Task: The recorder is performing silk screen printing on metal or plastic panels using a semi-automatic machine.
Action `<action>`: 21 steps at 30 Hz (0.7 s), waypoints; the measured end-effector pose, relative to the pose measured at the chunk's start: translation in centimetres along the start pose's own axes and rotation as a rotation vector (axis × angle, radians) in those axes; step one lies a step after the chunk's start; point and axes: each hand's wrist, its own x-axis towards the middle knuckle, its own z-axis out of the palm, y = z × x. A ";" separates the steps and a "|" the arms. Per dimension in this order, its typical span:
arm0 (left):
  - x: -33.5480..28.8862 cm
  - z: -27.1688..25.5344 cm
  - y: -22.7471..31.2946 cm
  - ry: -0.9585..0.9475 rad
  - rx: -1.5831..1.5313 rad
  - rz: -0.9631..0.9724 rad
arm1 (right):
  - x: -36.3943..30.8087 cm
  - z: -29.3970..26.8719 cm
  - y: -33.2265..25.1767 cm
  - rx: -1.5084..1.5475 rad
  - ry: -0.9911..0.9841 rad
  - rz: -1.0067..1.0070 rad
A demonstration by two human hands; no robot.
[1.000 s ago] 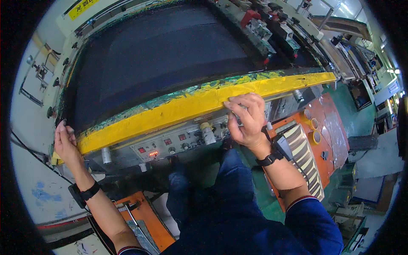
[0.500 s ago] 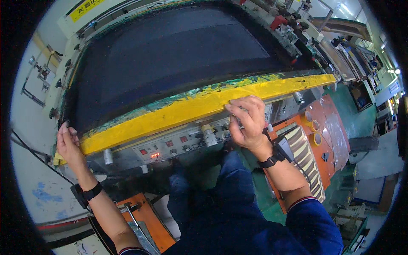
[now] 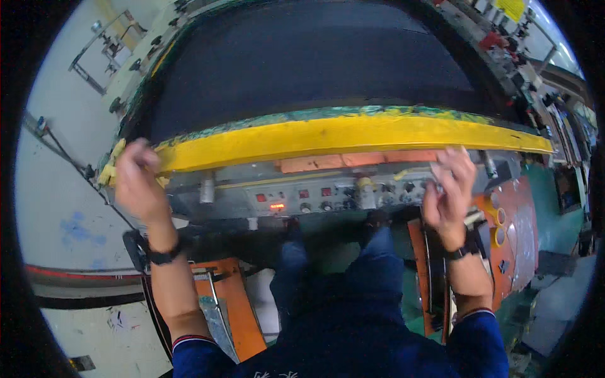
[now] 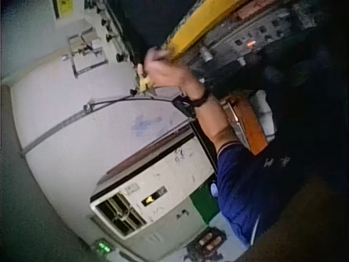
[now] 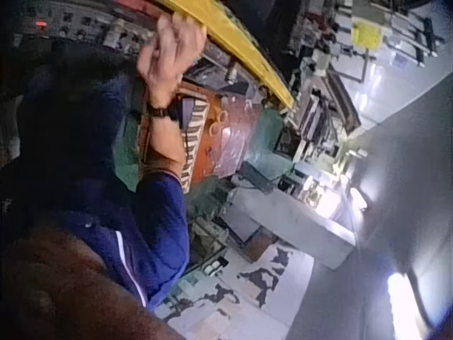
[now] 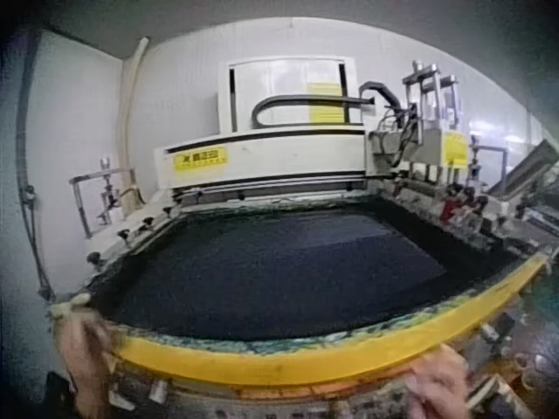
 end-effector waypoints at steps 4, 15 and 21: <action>-1.7 0.4 7.5 -1.019 -0.285 0.415 | -1.0 -2.4 -1.8 0.321 -0.221 -0.095; 8.5 13.7 -19.2 -0.821 -0.781 -0.939 | 0.5 -2.3 3.7 0.055 -0.304 0.216; 10.9 17.7 -21.4 -1.110 -0.327 -0.628 | -0.2 -4.6 6.9 0.035 -0.307 0.404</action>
